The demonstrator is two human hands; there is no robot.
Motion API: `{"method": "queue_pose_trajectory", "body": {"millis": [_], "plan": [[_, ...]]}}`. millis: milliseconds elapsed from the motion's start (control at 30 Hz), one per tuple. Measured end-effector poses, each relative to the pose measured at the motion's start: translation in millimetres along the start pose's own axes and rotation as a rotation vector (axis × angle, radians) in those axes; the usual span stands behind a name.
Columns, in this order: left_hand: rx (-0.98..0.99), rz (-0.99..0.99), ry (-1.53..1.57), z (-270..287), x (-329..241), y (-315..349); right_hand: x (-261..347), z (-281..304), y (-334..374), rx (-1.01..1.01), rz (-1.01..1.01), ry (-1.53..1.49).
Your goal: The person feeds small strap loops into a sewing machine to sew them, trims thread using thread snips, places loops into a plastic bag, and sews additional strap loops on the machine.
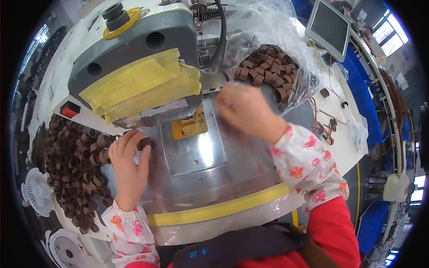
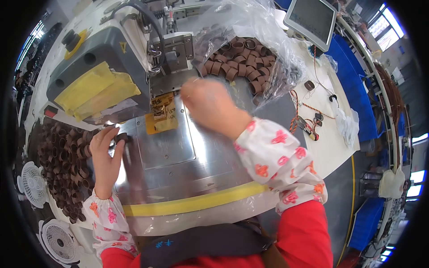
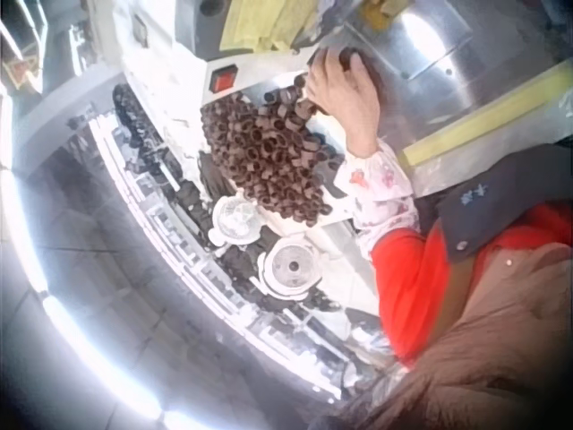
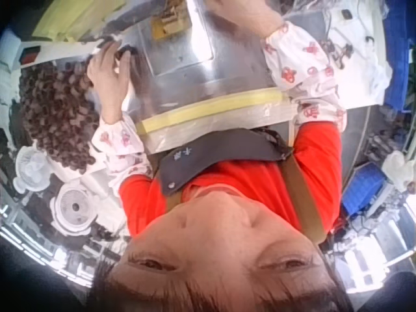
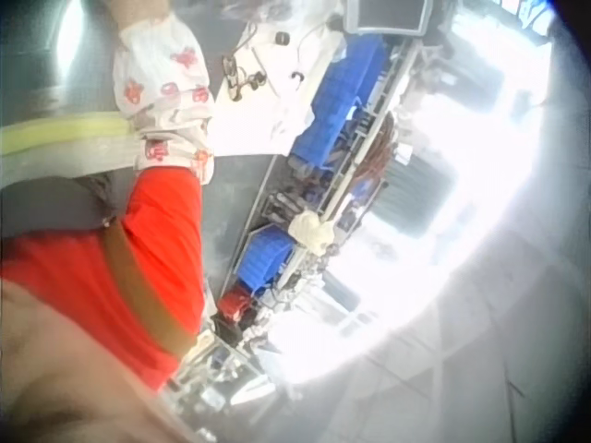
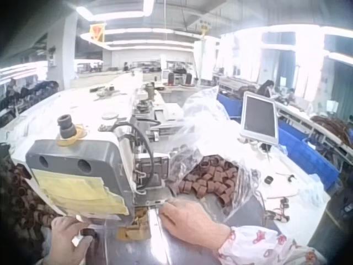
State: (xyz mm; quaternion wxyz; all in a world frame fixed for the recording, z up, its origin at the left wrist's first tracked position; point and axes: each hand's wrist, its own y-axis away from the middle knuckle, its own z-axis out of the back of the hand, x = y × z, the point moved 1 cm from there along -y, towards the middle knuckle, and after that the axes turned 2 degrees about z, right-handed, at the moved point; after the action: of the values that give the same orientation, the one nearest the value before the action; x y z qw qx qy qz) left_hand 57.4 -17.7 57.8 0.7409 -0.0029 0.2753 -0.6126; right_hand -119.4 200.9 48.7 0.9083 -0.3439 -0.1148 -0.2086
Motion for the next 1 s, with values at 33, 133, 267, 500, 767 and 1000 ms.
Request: {"method": "queue_pose_trajectory", "body": {"millis": [33,133,267,500,767,1000], "plan": [[-0.05,-0.186,-0.072,-8.4,-11.8,-5.0,-27.0,19.4,-2.5,-0.03,-0.123,0.028],[0.023,-0.164,0.005,-37.3,-32.5,-13.8,-92.9,56.6,-15.7,-0.116,-0.2,0.317],[0.071,-0.04,0.134,-74.1,-31.3,-20.4,-133.6,53.5,-22.2,-0.071,-0.235,0.425],[-0.065,-0.091,0.077,-83.0,-15.3,-25.4,-86.4,42.2,-16.6,-0.164,-0.102,0.256],[0.011,0.023,0.802,-71.2,-14.7,-26.5,48.6,-33.6,24.6,-0.033,0.181,-0.171],[0.144,0.061,0.752,-64.0,-8.7,-24.2,53.1,-49.1,32.3,0.039,0.039,-0.261]]}}
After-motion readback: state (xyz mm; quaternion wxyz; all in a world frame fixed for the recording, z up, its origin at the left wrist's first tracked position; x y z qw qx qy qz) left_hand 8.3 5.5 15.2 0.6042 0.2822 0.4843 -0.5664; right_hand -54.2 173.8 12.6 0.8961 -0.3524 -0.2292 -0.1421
